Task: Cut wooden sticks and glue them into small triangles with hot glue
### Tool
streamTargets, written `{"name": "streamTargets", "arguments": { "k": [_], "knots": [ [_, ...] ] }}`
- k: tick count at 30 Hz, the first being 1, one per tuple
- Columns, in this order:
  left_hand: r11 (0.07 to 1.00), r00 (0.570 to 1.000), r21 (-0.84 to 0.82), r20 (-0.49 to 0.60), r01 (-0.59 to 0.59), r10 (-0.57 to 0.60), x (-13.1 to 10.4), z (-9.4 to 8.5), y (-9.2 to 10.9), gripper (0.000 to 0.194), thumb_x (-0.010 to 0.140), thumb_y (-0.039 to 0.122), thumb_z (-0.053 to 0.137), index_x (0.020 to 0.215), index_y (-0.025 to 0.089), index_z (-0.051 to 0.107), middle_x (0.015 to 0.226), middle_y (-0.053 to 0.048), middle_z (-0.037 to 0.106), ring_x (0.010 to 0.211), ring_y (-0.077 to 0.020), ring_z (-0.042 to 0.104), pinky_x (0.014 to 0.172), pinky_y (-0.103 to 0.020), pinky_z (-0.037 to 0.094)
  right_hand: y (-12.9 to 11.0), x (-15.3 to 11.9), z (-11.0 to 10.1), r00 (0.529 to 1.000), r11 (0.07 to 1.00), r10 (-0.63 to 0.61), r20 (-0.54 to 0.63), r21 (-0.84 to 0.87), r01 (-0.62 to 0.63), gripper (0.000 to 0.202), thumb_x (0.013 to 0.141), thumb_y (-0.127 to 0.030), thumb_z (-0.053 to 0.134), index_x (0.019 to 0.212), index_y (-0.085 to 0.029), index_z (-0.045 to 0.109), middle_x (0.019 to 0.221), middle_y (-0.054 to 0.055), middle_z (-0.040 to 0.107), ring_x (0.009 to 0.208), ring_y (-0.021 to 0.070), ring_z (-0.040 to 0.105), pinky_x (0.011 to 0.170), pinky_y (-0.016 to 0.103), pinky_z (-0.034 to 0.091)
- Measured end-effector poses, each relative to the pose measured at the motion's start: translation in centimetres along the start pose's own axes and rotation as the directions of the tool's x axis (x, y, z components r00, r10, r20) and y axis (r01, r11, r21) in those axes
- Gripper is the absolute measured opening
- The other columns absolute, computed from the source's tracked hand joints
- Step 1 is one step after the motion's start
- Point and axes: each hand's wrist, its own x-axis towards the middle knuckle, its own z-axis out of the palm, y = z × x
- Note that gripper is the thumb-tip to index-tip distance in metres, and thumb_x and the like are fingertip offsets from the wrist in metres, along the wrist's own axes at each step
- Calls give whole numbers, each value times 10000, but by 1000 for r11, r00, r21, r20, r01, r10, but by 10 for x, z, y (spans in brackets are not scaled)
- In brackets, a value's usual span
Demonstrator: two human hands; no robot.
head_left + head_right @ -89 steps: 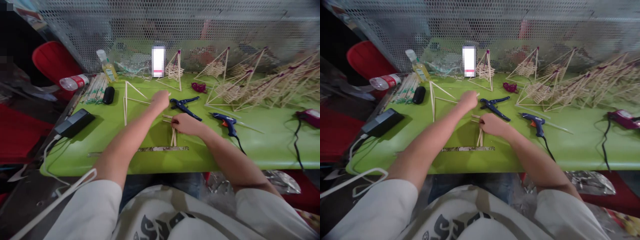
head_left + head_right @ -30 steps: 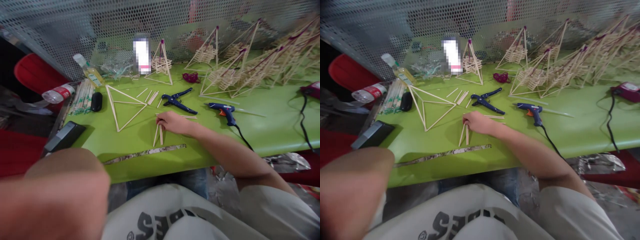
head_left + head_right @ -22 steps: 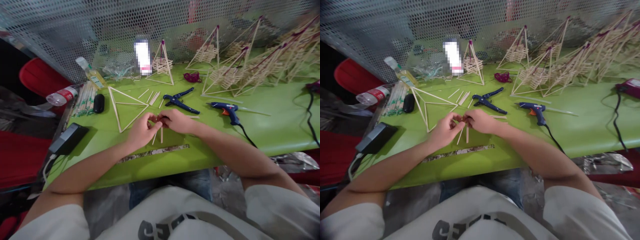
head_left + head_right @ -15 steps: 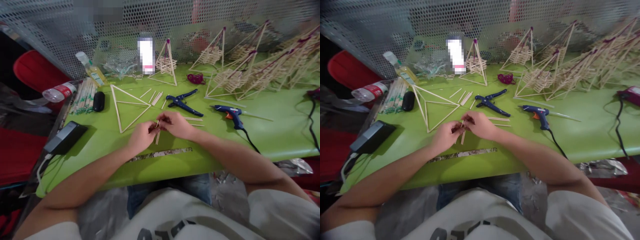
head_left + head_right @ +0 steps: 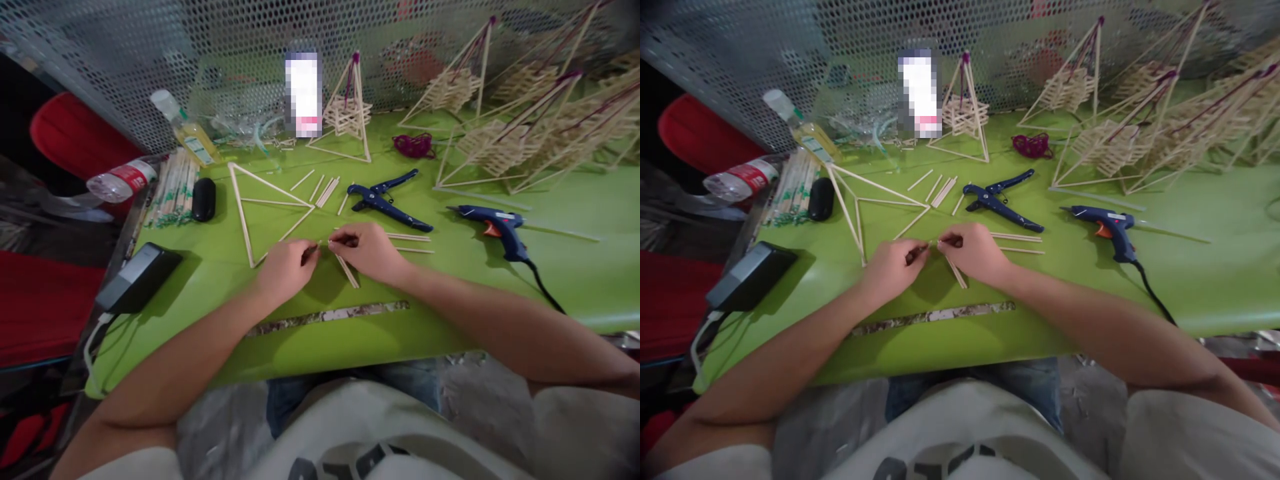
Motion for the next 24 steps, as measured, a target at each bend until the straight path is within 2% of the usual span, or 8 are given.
{"name": "streamTargets", "arguments": {
  "k": [2,5,7,11,17,21,24],
  "knots": [
    [998,1000,52,8,-16,16,1,1,-3,214,1074,224,673,1100,91,838,953,-123,805,702,-167,678,643,-305,530,-3,1,0,998,981,-64,-17,-184,60,152,993,-251,733,974,-182,867,936,78,842,775,197,711,722,353,542],
    [995,999,93,47,-18,14,0,3,-3,179,1073,206,680,1058,95,820,907,-106,775,678,-163,655,613,-299,513,-8,3,2,990,903,-127,65,-406,143,218,1007,-141,655,918,-163,852,887,81,804,747,185,646,701,338,471],
    [993,998,115,65,-34,26,0,3,0,189,1085,229,676,1031,100,805,889,-97,765,666,-163,643,601,-303,499,-11,3,2,984,855,-143,110,-487,179,248,1016,-109,626,927,-154,853,910,91,796,792,195,645,732,338,462],
    [992,996,114,80,-52,43,1,2,4,208,1099,245,665,1035,104,803,886,-87,767,661,-157,635,606,-301,488,-12,3,2,980,787,-131,147,-586,193,271,1062,-139,598,1038,-174,865,1038,107,810,919,228,693,787,341,464],
    [983,995,158,52,-95,88,1,3,3,207,1088,235,652,1001,131,808,900,-87,785,685,-170,642,616,-314,457,-13,1,6,987,739,-109,117,-655,160,308,1103,-201,552,1106,-168,858,1094,118,816,913,238,702,751,353,452],
    [991,996,112,55,-80,74,1,4,1,236,1094,261,634,1048,130,825,927,-103,806,686,-172,662,617,-311,474,-10,2,5,983,776,-131,125,-605,180,298,1094,-209,564,1093,-155,857,1084,142,812,911,253,702,772,375,485],
    [996,997,77,64,-48,43,2,6,0,254,1088,284,637,1077,123,832,930,-114,812,671,-166,669,606,-301,495,-9,2,-8,977,811,-201,71,-547,207,281,1085,-225,584,1096,-157,857,1121,151,819,947,270,717,818,401,520]
  ]
}}
